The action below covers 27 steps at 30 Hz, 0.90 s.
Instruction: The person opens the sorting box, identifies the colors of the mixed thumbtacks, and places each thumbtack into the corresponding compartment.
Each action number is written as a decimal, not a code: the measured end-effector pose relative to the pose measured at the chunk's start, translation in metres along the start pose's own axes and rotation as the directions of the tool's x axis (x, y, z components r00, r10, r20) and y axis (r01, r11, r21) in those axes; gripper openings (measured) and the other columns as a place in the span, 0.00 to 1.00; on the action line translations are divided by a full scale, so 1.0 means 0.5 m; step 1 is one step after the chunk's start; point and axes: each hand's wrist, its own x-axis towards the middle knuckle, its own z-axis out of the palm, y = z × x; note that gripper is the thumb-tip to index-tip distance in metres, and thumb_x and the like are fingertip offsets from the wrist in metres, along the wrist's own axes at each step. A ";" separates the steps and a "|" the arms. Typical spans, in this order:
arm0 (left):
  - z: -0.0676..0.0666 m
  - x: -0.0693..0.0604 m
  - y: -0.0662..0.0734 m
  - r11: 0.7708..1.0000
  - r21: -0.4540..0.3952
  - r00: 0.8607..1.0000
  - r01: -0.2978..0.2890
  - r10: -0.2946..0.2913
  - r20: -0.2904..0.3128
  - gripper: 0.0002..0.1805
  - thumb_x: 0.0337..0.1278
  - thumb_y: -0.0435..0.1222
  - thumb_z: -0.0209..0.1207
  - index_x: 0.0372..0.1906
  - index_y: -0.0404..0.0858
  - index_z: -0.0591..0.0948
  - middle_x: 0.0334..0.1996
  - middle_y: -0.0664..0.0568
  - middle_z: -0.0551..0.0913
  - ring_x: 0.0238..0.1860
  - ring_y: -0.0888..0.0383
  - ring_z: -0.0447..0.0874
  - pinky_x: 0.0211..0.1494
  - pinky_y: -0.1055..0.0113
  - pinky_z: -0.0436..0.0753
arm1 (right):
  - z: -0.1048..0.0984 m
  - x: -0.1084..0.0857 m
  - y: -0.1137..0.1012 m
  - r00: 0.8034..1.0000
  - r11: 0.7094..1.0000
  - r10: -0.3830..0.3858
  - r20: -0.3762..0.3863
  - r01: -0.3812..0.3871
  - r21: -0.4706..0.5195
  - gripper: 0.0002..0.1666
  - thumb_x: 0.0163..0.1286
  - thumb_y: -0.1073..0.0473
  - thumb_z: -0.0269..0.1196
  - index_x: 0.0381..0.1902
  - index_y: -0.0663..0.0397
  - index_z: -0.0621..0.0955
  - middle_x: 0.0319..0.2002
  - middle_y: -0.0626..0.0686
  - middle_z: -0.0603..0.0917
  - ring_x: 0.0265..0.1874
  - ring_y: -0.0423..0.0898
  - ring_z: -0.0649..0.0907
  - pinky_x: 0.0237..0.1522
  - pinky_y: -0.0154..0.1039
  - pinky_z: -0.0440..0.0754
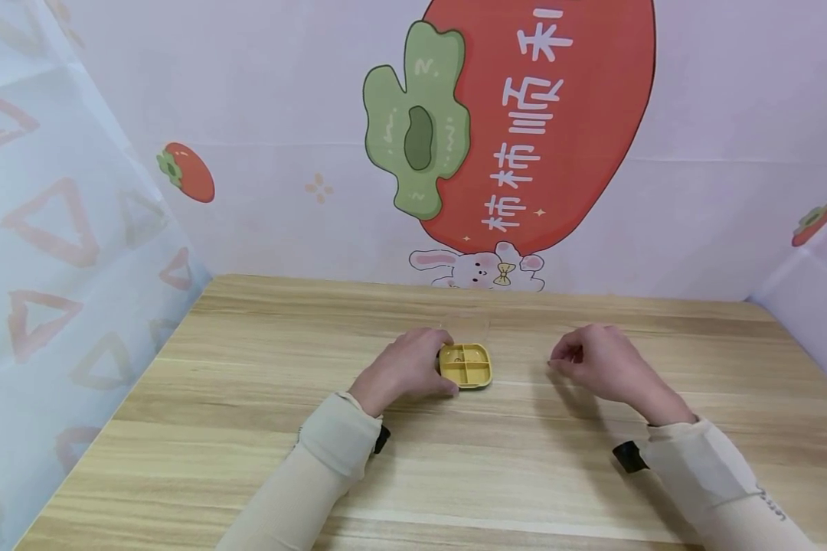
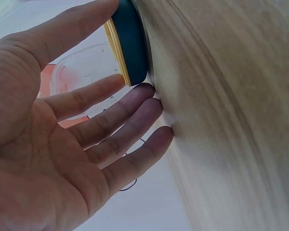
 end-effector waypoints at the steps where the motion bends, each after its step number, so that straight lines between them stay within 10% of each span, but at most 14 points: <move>1: 0.000 0.000 0.000 1.000 -0.001 1.000 -0.001 0.001 0.000 0.37 0.45 0.44 0.79 0.61 0.36 0.79 0.52 0.48 0.83 0.47 0.53 0.78 0.55 0.55 0.78 | 0.001 0.001 -0.003 1.000 1.000 -0.001 -0.002 0.001 -0.002 0.05 0.60 0.65 0.72 0.28 0.49 0.88 0.25 0.41 0.82 0.25 0.40 0.77 0.30 0.39 0.76; 27: -0.001 0.003 -0.002 1.000 -0.004 1.000 -0.006 0.006 0.001 0.36 0.45 0.43 0.80 0.60 0.36 0.79 0.50 0.49 0.83 0.44 0.54 0.77 0.52 0.57 0.78 | 0.057 0.046 -0.109 0.999 0.999 -0.050 0.015 0.050 0.014 0.06 0.62 0.64 0.71 0.27 0.47 0.88 0.24 0.42 0.81 0.25 0.41 0.77 0.31 0.39 0.77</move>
